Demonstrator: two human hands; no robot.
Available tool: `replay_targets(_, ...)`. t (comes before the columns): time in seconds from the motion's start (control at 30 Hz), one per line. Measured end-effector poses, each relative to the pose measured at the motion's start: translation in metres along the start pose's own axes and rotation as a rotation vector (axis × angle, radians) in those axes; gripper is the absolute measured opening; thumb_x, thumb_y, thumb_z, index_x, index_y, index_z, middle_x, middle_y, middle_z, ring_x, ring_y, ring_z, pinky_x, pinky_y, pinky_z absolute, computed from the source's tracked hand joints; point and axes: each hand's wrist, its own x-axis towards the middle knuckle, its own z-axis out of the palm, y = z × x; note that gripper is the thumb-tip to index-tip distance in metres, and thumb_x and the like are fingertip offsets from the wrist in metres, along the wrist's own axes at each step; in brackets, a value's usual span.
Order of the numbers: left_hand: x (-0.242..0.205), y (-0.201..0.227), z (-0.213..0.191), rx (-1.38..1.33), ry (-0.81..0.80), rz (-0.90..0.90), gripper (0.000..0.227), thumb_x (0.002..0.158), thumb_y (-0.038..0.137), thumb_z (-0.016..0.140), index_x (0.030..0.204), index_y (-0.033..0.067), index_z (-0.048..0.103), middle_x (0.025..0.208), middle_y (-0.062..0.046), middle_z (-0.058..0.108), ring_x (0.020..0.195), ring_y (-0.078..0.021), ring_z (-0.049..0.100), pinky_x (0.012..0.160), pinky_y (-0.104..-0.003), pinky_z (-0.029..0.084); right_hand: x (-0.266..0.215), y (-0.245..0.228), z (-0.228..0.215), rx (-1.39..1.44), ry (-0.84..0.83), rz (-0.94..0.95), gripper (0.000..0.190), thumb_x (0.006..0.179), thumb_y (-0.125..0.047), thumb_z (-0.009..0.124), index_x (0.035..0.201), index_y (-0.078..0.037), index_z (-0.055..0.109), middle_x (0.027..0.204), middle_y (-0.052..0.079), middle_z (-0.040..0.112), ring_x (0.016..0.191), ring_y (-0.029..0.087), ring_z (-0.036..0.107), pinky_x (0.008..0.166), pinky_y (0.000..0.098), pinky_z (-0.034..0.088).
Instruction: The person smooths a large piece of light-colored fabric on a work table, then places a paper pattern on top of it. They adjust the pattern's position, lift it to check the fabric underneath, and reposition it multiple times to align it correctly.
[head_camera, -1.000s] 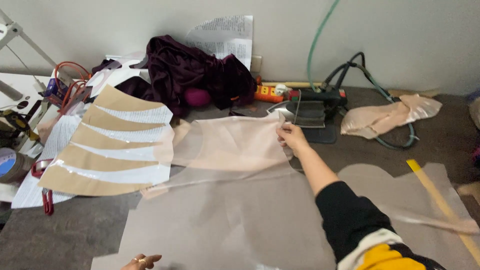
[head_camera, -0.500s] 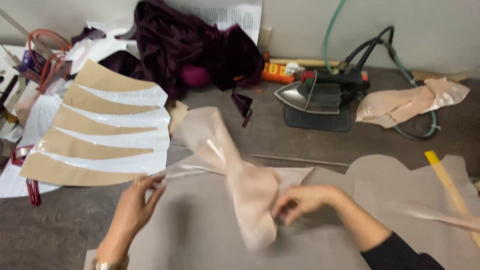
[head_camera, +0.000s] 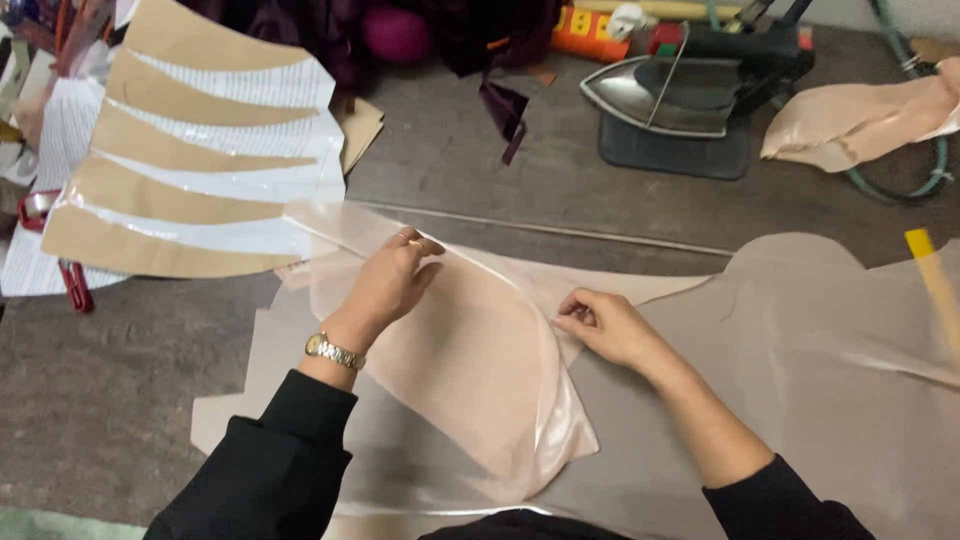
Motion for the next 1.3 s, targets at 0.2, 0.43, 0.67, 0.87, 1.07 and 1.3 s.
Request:
replay_targets(0.2,-0.089,0.004,-0.018,0.078,-0.101,-0.06,0.023,0.087,0.018,0.063,0.11,0.0163,0.067,0.105,-0.01,0.06,0.1,-0.034,0.064,0.081,-0.042,0.054,-0.071,-0.027,0.016,-0.29,-0.015,-0.148,0.049,0.079,-0.037,0.073,0.123,-0.022,0.057,0.104,0.006,0.061,0.083,0.029,0.069,0.071,0.0384,0.056)
replay_targets(0.43,-0.17,0.002,0.019,0.175,-0.182,0.133,0.047,0.074,0.012,0.072,0.12,0.0211,0.063,0.133,-0.007,0.049,0.128,-0.0356,0.042,0.098,-0.052,0.043,-0.116,0.0,0.066,-0.455,-0.179,-0.456,0.046,0.08,-0.009,0.063,0.123,-0.024,0.059,0.139,0.016,0.036,0.109,0.039,0.057,0.087,0.0473,0.052)
replay_targets(0.67,-0.166,-0.023,0.059,0.121,-0.084,0.081,0.037,0.075,0.023,0.076,0.109,0.0291,0.066,0.13,0.001,0.049,0.13,-0.0296,0.041,0.108,-0.059,0.032,-0.117,0.066,0.052,0.073,0.321,-0.115,0.012,0.084,-0.012,0.071,0.095,-0.013,0.071,0.105,0.007,0.063,0.097,0.028,0.067,0.08,0.0345,0.055)
replay_targets(0.87,-0.166,-0.024,0.067,0.044,0.027,0.102,0.031,0.074,0.022,0.077,0.102,0.0303,0.069,0.123,0.001,0.052,0.127,-0.0314,0.045,0.109,-0.059,0.031,-0.134,0.123,0.06,0.381,0.613,0.105,0.012,0.089,-0.008,0.068,0.1,-0.007,0.066,0.095,0.01,0.063,0.082,0.021,0.065,0.062,0.0269,0.052)
replay_targets(1.07,-0.167,-0.027,0.071,-0.006,0.078,0.119,0.028,0.074,0.018,0.077,0.099,0.0282,0.07,0.119,-0.001,0.054,0.124,-0.0331,0.047,0.107,-0.061,0.032,-0.159,0.144,0.065,0.405,0.985,0.186,0.029,0.088,0.006,0.049,0.115,-0.001,0.056,0.093,0.015,0.057,0.071,0.02,0.061,0.053,0.0241,0.045)
replay_targets(1.3,-0.166,-0.031,0.073,-0.02,0.076,0.132,0.029,0.074,0.018,0.077,0.1,0.0272,0.069,0.12,-0.002,0.054,0.124,-0.0343,0.046,0.107,-0.063,0.031,-0.173,0.02,0.112,0.054,0.584,-0.187,0.033,0.081,0.005,0.063,0.113,-0.005,0.063,0.11,0.014,0.057,0.092,0.034,0.064,0.075,0.0393,0.056)
